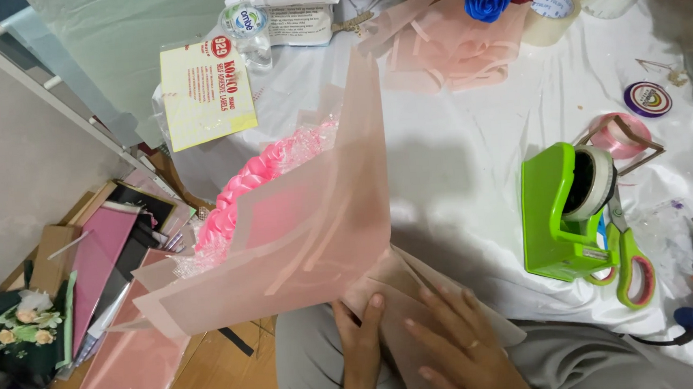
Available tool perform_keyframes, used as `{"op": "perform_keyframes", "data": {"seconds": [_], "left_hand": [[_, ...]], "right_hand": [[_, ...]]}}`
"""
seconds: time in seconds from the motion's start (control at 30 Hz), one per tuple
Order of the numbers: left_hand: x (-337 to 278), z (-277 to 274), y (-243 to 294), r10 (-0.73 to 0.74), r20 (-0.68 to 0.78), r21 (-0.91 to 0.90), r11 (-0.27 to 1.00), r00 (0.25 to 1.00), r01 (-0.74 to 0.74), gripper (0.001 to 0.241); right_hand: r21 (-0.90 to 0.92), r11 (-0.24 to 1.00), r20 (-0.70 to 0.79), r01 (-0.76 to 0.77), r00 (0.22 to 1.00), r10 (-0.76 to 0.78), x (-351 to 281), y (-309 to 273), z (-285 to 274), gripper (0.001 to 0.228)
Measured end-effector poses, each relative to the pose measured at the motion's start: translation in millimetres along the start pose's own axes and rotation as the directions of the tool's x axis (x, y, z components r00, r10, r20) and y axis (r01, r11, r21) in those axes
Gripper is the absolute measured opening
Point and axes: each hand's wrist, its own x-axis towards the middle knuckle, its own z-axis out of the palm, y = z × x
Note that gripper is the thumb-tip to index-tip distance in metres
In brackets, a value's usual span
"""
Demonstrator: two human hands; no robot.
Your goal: The person wraps a bouquet of pink artificial roses in layers of pink translucent paper. They fold the paper around the flowers and secure each layer with tape, repeating the process to build up the wrapping.
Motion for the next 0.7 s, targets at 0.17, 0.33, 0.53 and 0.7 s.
{"op": "perform_keyframes", "data": {"seconds": [0.17, 0.33, 0.53, 0.7], "left_hand": [[13.6, -15.4, -24.8, 0.043, 0.027, 0.034, 0.998, 0.999, -0.044, 0.092], [13.8, -25.8, -36.9, -0.111, 0.067, -0.029, 0.993, 0.992, 0.113, 0.105], [23.2, -39.8, -69.5, -0.053, 0.089, 0.093, 0.995, 0.995, 0.044, 0.088], [18.1, -36.1, -70.6, 0.089, 0.185, 0.098, 0.989, 0.979, -0.108, 0.088]], "right_hand": [[-0.083, 0.957, -0.355, -0.277, 0.906, 0.231, -13.9, 18.7, -53.1, 0.04], [-0.059, 0.795, -0.55, -0.604, 0.684, 0.479, -2.2, 38.8, -89.4, 0.039], [0.475, 0.601, -0.503, -0.643, 0.362, 0.785, 3.2, 78.3, -79.4, 0.038], [0.589, 0.546, -0.492, -0.596, 0.272, 0.827, 20.8, 85.0, -78.6, 0.053]]}}
